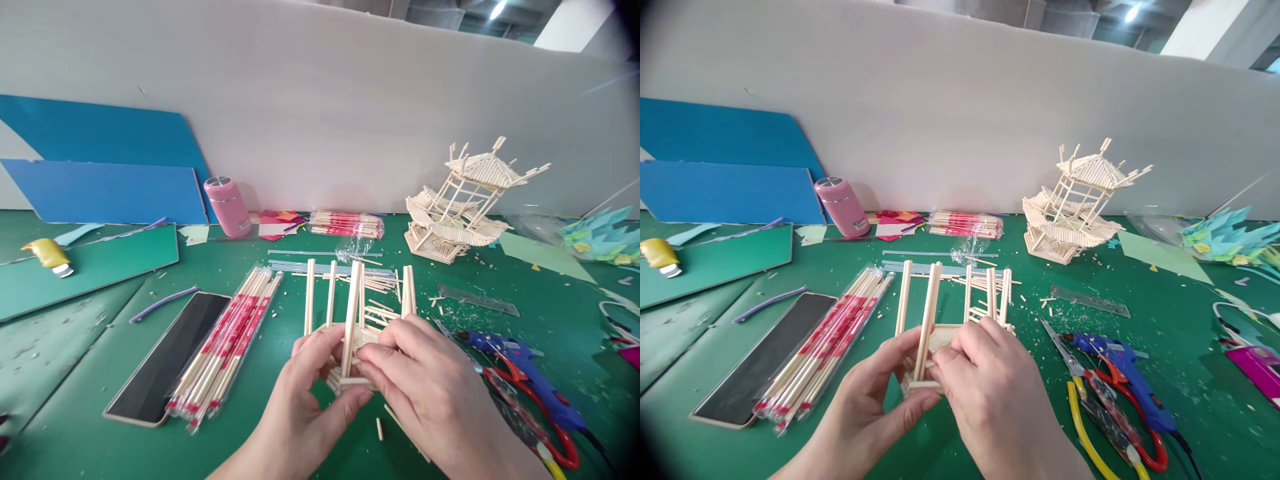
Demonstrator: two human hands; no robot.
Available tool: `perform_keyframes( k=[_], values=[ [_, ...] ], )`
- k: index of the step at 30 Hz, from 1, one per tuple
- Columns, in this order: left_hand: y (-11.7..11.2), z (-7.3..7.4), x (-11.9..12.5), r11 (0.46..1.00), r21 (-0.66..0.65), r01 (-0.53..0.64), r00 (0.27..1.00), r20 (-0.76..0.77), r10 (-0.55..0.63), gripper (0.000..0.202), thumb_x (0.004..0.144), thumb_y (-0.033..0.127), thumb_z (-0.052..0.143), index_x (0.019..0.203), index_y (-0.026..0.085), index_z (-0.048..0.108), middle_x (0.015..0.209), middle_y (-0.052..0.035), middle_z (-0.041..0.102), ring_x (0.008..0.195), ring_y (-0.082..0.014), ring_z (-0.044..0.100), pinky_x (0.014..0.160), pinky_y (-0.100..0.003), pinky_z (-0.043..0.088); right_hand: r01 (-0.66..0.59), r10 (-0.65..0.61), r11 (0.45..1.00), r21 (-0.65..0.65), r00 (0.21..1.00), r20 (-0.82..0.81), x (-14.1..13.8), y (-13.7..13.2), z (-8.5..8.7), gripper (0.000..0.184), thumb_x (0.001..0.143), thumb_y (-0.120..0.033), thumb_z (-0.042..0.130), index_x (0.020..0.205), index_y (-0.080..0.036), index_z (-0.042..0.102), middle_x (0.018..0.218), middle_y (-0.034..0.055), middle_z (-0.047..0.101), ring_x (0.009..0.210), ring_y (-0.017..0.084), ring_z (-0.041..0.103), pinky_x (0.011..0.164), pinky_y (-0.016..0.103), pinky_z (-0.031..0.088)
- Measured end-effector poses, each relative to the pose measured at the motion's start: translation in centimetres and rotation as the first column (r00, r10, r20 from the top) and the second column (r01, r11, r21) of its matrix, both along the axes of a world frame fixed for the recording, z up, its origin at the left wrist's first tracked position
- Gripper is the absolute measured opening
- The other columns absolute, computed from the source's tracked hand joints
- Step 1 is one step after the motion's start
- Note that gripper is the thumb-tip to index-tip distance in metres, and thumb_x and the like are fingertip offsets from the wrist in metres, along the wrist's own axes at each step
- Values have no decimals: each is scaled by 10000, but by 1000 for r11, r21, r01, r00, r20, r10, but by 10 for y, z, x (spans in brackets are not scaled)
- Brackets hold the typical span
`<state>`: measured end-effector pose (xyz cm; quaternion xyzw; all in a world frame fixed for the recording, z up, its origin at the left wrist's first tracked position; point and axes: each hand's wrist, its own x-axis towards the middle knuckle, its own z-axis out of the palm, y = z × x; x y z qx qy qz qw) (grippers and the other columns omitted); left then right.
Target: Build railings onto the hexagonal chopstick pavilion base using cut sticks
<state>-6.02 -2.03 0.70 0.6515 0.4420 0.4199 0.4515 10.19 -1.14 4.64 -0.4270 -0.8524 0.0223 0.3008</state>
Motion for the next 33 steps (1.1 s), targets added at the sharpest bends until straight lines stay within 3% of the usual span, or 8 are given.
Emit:
perform_keyframes(
  k=[20, 22, 26, 30, 33],
  values=[
    [0, 0, -1, 1000, 11, -10, 1000, -24, 10, 425, 767, 247, 616, 1168, 193, 489, 1046, -99, 627, 854, -225, 587, 718, -380, 506, 23, -23, 1000, 1, 999, -36, -4, -1, -4, 239, 827, -122, 477, 644, -138, 630, 615, 35, 521, 602, 147, 443, 526, 287, 365],
    [0, 0, 0, 1000, -3, -8, 1000, -25, 8, 431, 760, 259, 623, 1166, 196, 493, 1028, -94, 631, 850, -224, 588, 718, -377, 507, 20, -20, 1000, -6, 999, -45, -2, -2, -2, 213, 821, -115, 483, 682, -145, 642, 631, 31, 528, 608, 144, 455, 540, 292, 385],
    [2, 0, -2, 1000, -4, -23, 1000, -16, 23, 443, 751, 260, 630, 1165, 182, 492, 982, -91, 635, 874, -229, 592, 746, -374, 504, 8, -17, 998, -56, 988, -157, 12, -5, 5, 185, 803, -115, 526, 943, -162, 637, 755, 34, 564, 702, 134, 518, 604, 261, 445],
    [3, -1, -7, 999, -20, -34, 999, -18, 33, 452, 752, 259, 625, 1174, 183, 481, 958, -83, 641, 860, -221, 602, 756, -368, 506, 143, -144, 989, -27, 948, -285, 31, -7, 4, 153, 800, -116, 538, 917, -171, 621, 793, 30, 547, 704, 116, 533, 578, 229, 454],
    [4, -5, -11, 997, -57, -46, 999, 3, 46, 476, 747, 269, 639, 1187, 204, 471, 964, -63, 642, 892, -221, 602, 786, -362, 504, 83, -98, 994, -71, 960, -261, 36, -8, -3, 179, 797, -97, 534, 935, -168, 621, 778, 35, 525, 693, 128, 525, 564, 250, 463]
  ],
)
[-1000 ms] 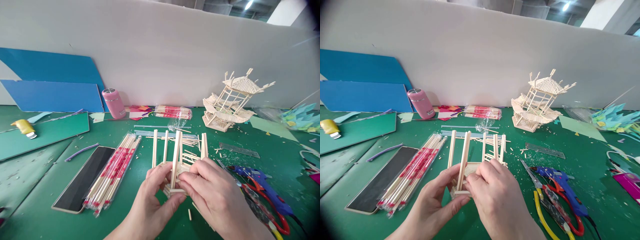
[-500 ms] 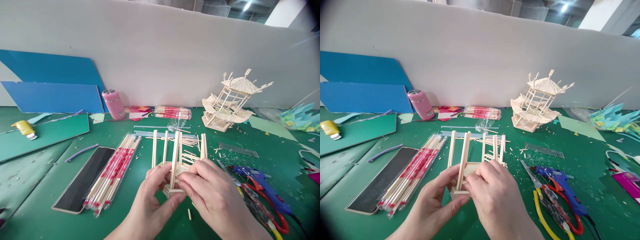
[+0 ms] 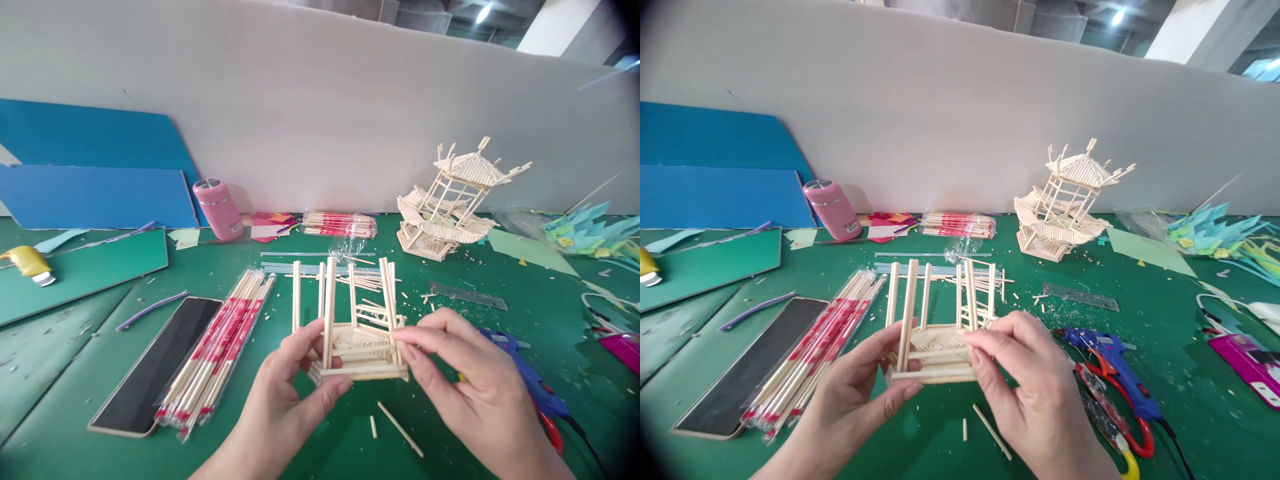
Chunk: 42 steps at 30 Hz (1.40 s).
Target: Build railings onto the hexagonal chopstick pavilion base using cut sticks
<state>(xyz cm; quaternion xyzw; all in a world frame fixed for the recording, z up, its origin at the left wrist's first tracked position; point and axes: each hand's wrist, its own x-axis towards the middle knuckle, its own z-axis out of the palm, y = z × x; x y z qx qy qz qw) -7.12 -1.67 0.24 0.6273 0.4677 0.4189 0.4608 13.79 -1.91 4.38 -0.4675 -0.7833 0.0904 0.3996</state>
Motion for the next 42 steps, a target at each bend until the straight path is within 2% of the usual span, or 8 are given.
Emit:
perform_keyframes(
  k=[4, 10, 27, 31, 34, 36, 38, 42],
  values=[
    [2, -1, -2, 998, -59, -3, 1000, 29, 5, 485, 750, 273, 648, 1198, 239, 464, 989, -36, 642, 944, -216, 596, 832, -345, 492, -79, 84, 994, -70, 994, 68, -4, -2, -6, 230, 797, -75, 513, 984, -153, 622, 763, 48, 505, 697, 147, 493, 570, 292, 459],
    [5, 6, 0, 991, -130, 3, 997, 78, 7, 454, 752, 282, 653, 1174, 257, 489, 987, -21, 655, 941, -203, 603, 838, -323, 491, -75, 81, 995, -71, 993, 82, -8, 0, -7, 231, 800, -76, 511, 986, -141, 630, 778, 58, 519, 722, 156, 471, 586, 310, 446],
    [2, 4, -1, 993, -120, -11, 994, 106, 24, 466, 732, 265, 676, 1167, 255, 509, 998, -33, 667, 939, -212, 611, 825, -322, 502, -61, 63, 997, -42, 996, 66, -8, 1, -12, 243, 792, -85, 516, 993, -160, 631, 764, 42, 533, 713, 148, 507, 585, 285, 464],
    [4, 5, -3, 993, -116, 5, 994, 112, 8, 459, 742, 255, 668, 1172, 272, 507, 992, -17, 669, 897, -189, 617, 824, -310, 503, -46, 46, 999, -4, 998, -50, -5, -3, -19, 417, 790, -117, 544, 1202, -159, 494, 840, 44, 497, 755, 141, 488, 617, 271, 465],
    [6, 6, -5, 991, -130, 21, 992, 125, -5, 451, 755, 243, 657, 1177, 280, 503, 997, -7, 670, 898, -176, 615, 833, -295, 498, 47, -52, 998, -42, 988, -144, -4, -8, -27, 533, 785, -207, 571, 1278, -147, 378, 862, 42, 472, 733, 139, 468, 623, 275, 469],
    [7, 6, -7, 990, -143, 17, 991, 136, 2, 442, 761, 243, 652, 1176, 276, 504, 1022, -10, 668, 931, -181, 612, 847, -290, 489, 98, -108, 993, -71, 981, -162, -7, -9, -32, 483, 769, -240, 590, 1211, -153, 413, 859, 41, 479, 713, 139, 475, 603, 270, 476],
    [8, 6, -10, 988, -157, 6, 990, 140, 17, 438, 759, 253, 652, 1173, 260, 507, 1044, -21, 664, 958, -196, 607, 857, -300, 485, 104, -113, 993, -59, 979, -168, -11, -8, -36, 334, 761, -210, 594, 1071, -169, 476, 850, 39, 498, 696, 134, 491, 570, 256, 477],
    [12, 5, -14, 987, -162, -11, 993, 118, 30, 447, 750, 275, 656, 1168, 223, 505, 1036, -45, 661, 973, -224, 600, 852, -332, 487, 86, -72, 994, 62, 978, -195, -20, -3, -43, 164, 758, -122, 587, 905, -179, 544, 849, 43, 533, 698, 130, 531, 574, 254, 492]
  ],
)
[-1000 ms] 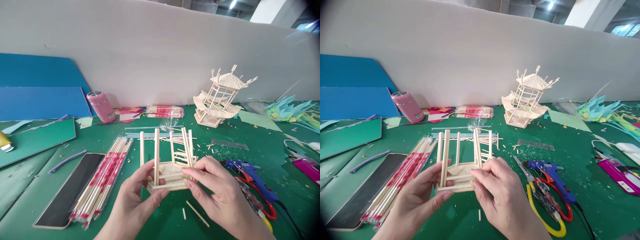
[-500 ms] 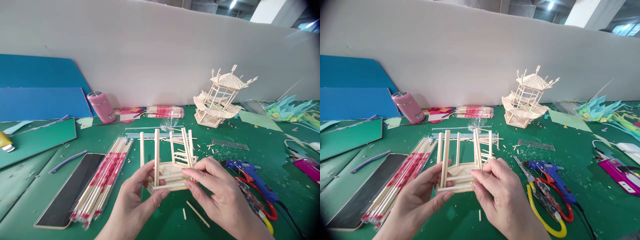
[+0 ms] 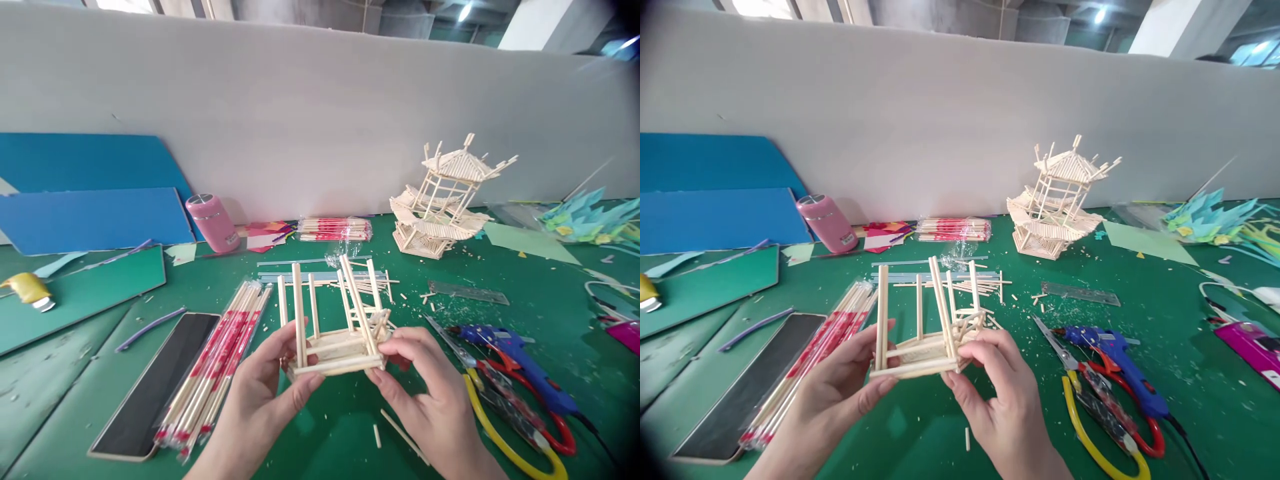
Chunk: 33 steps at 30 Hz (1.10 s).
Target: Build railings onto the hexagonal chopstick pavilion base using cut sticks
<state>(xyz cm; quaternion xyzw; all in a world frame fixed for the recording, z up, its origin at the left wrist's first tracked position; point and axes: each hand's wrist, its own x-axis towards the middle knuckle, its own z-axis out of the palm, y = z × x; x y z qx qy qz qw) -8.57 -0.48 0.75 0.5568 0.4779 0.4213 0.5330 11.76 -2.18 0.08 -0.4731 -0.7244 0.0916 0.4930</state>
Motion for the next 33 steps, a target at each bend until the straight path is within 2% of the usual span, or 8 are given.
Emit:
perform_keyframes(
  k=[4, 6, 8, 10, 12, 15, 20, 33],
  values=[
    [-2, -2, -4, 997, 59, -43, 996, -79, 48, 447, 771, 293, 625, 1181, 207, 471, 1047, -60, 617, 1002, -224, 565, 890, -359, 458, 47, -45, 997, 63, 999, -25, -5, 4, -5, 174, 749, -115, 608, 904, -189, 584, 838, 46, 565, 744, 149, 573, 593, 266, 521],
    [-5, 0, -5, 972, 200, -126, 972, -170, 161, 464, 780, 291, 610, 1204, 220, 435, 1105, -68, 551, 1056, -231, 509, 929, -385, 417, 42, -39, 996, 79, 998, -44, -7, 4, -7, 187, 750, -111, 608, 917, -191, 585, 837, 46, 577, 744, 146, 586, 589, 257, 528],
    [-7, 7, -5, 897, 415, -151, 918, -277, 283, 434, 791, 248, 591, 1196, 251, 435, 1142, -63, 483, 1084, -238, 461, 927, -394, 395, 41, -34, 995, 95, 997, -68, -9, 3, -8, 197, 744, -107, 616, 922, -186, 587, 828, 44, 582, 737, 141, 594, 597, 254, 529],
    [-5, 17, -3, 798, 602, -35, 853, -398, 337, 375, 791, 162, 572, 1137, 274, 483, 1122, -49, 461, 1056, -231, 455, 878, -371, 402, 53, -43, 993, 104, 995, -90, -11, 3, -9, 189, 742, -114, 623, 916, -184, 592, 817, 41, 584, 723, 137, 597, 605, 256, 527],
    [1, 30, 1, 711, 675, 198, 784, -544, 298, 345, 773, 71, 548, 1056, 270, 536, 1051, -38, 500, 968, -212, 484, 810, -347, 409, 67, -55, 992, 106, 992, -110, -12, 2, -9, 160, 753, -126, 614, 900, -187, 602, 804, 36, 589, 715, 137, 600, 603, 257, 525],
    [13, 46, 9, 615, 661, 429, 696, -677, 241, 296, 759, 36, 528, 962, 247, 566, 962, -32, 582, 888, -211, 494, 743, -343, 389, 77, -61, 991, 110, 989, -137, -14, 1, -8, 136, 768, -138, 597, 894, -189, 615, 796, 35, 593, 712, 134, 598, 607, 251, 522],
    [27, 54, 18, 625, 478, 617, 539, -836, 107, 204, 810, 94, 493, 922, 230, 595, 876, -27, 654, 836, -215, 505, 668, -329, 359, 77, -60, 992, 100, 983, -172, -13, 0, -11, 111, 777, -145, 597, 877, -183, 625, 788, 30, 593, 708, 121, 583, 625, 234, 511],
    [33, 53, 23, 584, 457, 671, 570, -821, -12, 174, 824, 73, 519, 921, 205, 579, 780, -3, 623, 794, -201, 484, 676, -353, 299, 32, -16, 993, 109, 989, -148, -12, 0, -16, 139, 773, -132, 606, 908, -160, 608, 815, 28, 564, 726, 109, 550, 621, 227, 487]
  ],
)
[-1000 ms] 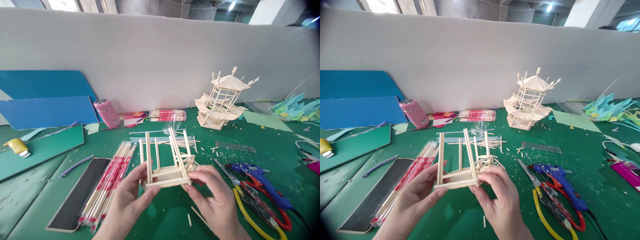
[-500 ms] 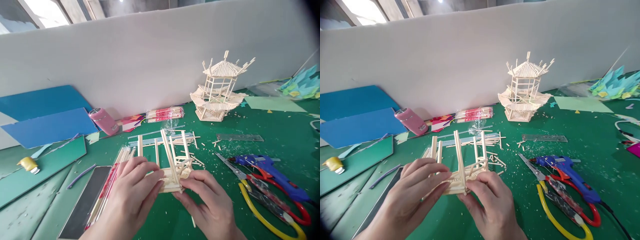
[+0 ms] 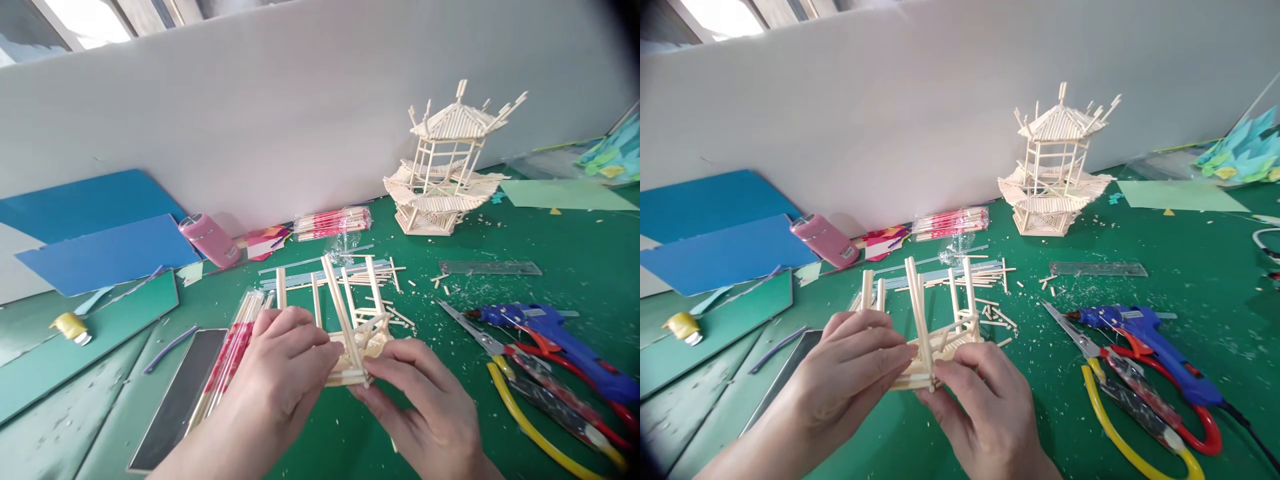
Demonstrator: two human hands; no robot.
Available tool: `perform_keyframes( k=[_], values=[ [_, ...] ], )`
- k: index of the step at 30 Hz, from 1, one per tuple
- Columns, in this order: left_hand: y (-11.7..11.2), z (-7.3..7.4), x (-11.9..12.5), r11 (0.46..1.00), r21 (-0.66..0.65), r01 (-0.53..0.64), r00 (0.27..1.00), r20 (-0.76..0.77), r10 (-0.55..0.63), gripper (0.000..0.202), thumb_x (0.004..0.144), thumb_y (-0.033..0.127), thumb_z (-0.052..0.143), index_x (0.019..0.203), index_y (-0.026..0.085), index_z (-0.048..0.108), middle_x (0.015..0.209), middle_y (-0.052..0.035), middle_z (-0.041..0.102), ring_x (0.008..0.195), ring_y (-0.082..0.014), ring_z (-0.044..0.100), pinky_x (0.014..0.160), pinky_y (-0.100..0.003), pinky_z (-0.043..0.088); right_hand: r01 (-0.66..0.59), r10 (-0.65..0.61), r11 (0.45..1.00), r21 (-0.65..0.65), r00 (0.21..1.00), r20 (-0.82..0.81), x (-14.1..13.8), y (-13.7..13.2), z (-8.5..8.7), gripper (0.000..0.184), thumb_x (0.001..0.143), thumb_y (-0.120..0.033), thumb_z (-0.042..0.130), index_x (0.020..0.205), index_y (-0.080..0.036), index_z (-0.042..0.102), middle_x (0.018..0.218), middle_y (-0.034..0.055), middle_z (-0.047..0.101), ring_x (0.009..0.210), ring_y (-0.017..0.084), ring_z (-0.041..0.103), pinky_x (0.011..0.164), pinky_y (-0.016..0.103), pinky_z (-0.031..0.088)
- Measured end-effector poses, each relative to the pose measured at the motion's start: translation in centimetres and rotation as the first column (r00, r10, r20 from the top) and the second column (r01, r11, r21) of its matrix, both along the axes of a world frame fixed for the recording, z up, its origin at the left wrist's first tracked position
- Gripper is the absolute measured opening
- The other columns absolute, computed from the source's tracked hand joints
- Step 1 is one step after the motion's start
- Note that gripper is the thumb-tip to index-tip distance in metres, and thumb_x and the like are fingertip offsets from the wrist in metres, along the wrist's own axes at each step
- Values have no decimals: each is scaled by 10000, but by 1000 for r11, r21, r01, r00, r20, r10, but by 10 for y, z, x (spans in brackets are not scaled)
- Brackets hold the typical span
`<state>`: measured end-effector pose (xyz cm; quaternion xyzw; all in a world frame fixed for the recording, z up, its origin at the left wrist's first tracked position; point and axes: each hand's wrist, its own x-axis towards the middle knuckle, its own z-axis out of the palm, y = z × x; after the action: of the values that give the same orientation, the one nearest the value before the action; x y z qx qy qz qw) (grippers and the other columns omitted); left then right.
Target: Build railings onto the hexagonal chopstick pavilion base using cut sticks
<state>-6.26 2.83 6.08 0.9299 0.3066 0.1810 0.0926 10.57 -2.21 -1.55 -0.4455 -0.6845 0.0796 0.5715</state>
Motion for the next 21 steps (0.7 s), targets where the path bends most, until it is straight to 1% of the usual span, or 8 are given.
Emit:
perform_keyframes(
  k=[5, 13, 17, 21],
  values=[
    [0, 0, -1, 1000, -7, -6, 1000, 9, 6, 188, 821, 55, 510, 920, 202, 571, 785, -6, 620, 790, -202, 480, 668, -353, 296, -9, 9, 1000, -7, 1000, 11, 1, -1, -2, 165, 769, -130, 612, 929, -168, 599, 829, 28, 555, 736, 111, 549, 614, 231, 484],
    [0, -1, -1, 1000, -14, 20, 1000, 7, -20, 201, 812, 52, 518, 931, 206, 567, 791, -3, 625, 786, -199, 481, 667, -355, 304, -25, 25, 1000, -7, 1000, 4, -1, 1, -2, 202, 753, -116, 627, 945, -170, 591, 846, 27, 552, 757, 114, 549, 632, 240, 486],
    [1, -1, -2, 1000, -14, 7, 1000, 15, -7, 192, 823, 55, 502, 912, 210, 575, 779, -7, 628, 763, -191, 485, 661, -351, 325, -32, 32, 999, -12, 999, -12, 0, 0, -3, 205, 748, -110, 630, 943, -167, 598, 857, 28, 554, 768, 114, 548, 645, 238, 485],
    [2, -1, -2, 999, -13, 32, 999, 29, -32, 192, 833, 73, 488, 919, 215, 584, 777, -17, 634, 754, -192, 502, 667, -350, 366, -29, 29, 999, -24, 1000, -5, 0, -1, -3, 186, 753, -119, 625, 931, -167, 599, 844, 27, 552, 752, 113, 543, 632, 235, 480]
  ],
)
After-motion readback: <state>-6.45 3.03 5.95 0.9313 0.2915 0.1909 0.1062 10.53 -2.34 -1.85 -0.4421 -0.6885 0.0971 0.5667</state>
